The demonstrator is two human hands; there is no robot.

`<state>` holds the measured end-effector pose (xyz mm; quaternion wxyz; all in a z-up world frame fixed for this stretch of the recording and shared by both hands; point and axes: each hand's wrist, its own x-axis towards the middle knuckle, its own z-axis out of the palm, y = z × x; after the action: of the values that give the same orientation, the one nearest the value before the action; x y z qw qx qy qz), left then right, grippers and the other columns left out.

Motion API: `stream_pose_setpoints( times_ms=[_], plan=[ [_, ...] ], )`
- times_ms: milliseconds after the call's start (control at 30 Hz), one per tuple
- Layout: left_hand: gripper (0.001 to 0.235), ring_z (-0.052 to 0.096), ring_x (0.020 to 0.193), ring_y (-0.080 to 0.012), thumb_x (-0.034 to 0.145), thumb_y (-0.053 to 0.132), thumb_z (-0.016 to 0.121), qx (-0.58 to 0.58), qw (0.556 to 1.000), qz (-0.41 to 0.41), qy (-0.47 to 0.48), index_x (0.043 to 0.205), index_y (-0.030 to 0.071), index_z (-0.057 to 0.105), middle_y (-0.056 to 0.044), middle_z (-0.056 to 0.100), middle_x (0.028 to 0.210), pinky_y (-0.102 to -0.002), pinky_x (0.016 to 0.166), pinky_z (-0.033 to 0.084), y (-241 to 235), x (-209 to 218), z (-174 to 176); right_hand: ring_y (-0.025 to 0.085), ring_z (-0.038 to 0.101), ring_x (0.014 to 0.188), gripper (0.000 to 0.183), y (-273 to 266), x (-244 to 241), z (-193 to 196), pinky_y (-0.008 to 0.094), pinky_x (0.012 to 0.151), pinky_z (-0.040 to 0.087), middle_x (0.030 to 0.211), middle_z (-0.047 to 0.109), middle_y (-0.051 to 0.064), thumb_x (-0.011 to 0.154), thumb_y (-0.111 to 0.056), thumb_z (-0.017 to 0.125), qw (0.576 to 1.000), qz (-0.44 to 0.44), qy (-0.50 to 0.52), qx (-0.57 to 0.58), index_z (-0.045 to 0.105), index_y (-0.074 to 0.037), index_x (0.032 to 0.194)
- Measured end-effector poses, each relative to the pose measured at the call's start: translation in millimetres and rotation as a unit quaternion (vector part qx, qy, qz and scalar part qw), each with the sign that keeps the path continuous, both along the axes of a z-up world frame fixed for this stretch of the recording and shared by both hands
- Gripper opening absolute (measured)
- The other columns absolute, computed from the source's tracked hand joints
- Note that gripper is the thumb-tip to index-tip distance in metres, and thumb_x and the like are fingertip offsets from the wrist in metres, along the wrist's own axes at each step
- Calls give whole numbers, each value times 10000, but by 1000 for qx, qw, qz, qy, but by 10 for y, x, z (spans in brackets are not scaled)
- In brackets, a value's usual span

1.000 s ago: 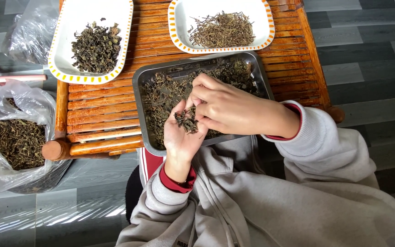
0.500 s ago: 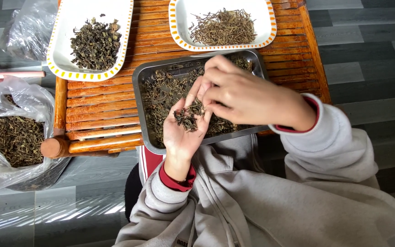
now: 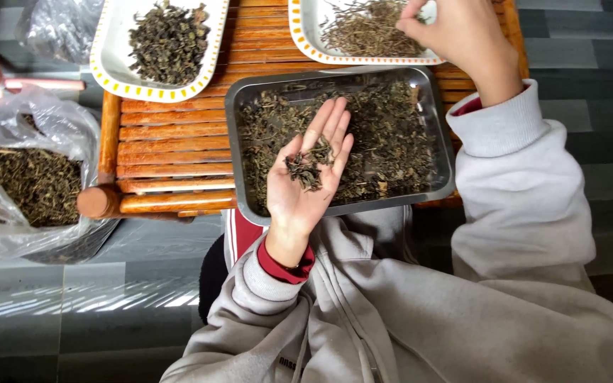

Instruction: Sorting dried tea leaves by hand to remove stems and impurities into separate containers.

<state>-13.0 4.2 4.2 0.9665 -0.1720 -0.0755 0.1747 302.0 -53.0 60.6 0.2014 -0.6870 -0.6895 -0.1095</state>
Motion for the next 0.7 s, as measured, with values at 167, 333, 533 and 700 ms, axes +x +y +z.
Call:
stream_pose_setpoints(
  times_ms=[167, 333, 533, 700],
  plan=[
    [591, 177, 1601, -230, 1076, 162, 357, 16, 1000, 18, 11, 1630, -11, 243, -131, 200, 1723, -386, 1296, 230, 20, 12, 4, 340, 630, 1100, 173, 68, -229, 63, 496, 975, 424, 1148, 709, 126, 1095, -92, 865, 999, -37, 17, 3, 714, -12, 1123],
    [612, 186, 1602, -219, 1059, 170, 371, 14, 1000, 9, 20, 1625, -23, 240, -137, 208, 1721, -381, 1302, 214, -7, 25, 18, 260, 612, 910, 95, -10, -1137, 587, 457, 1019, 403, 916, 715, 92, 1059, -34, 792, 979, 172, 112, -4, 773, -5, 970],
    [172, 670, 888, -138, 1037, 238, 567, -13, 988, -41, 151, 1086, 90, 640, -20, 667, 959, -220, 669, 591, 14, 9, -206, 329, 477, 1121, 199, -75, -1742, 537, 459, 969, 461, 1016, 639, 79, 939, -185, 776, 966, 232, 91, -63, 763, -26, 1059],
    [217, 692, 872, -113, 1030, 221, 587, -59, 987, -58, 138, 1181, 75, 642, -11, 685, 943, -222, 715, 623, 24, -8, -201, 314, 484, 1070, 142, -33, -1826, 521, 416, 897, 470, 969, 621, 88, 985, -141, 720, 967, 230, 89, -68, 739, -3, 1012]
  ],
)
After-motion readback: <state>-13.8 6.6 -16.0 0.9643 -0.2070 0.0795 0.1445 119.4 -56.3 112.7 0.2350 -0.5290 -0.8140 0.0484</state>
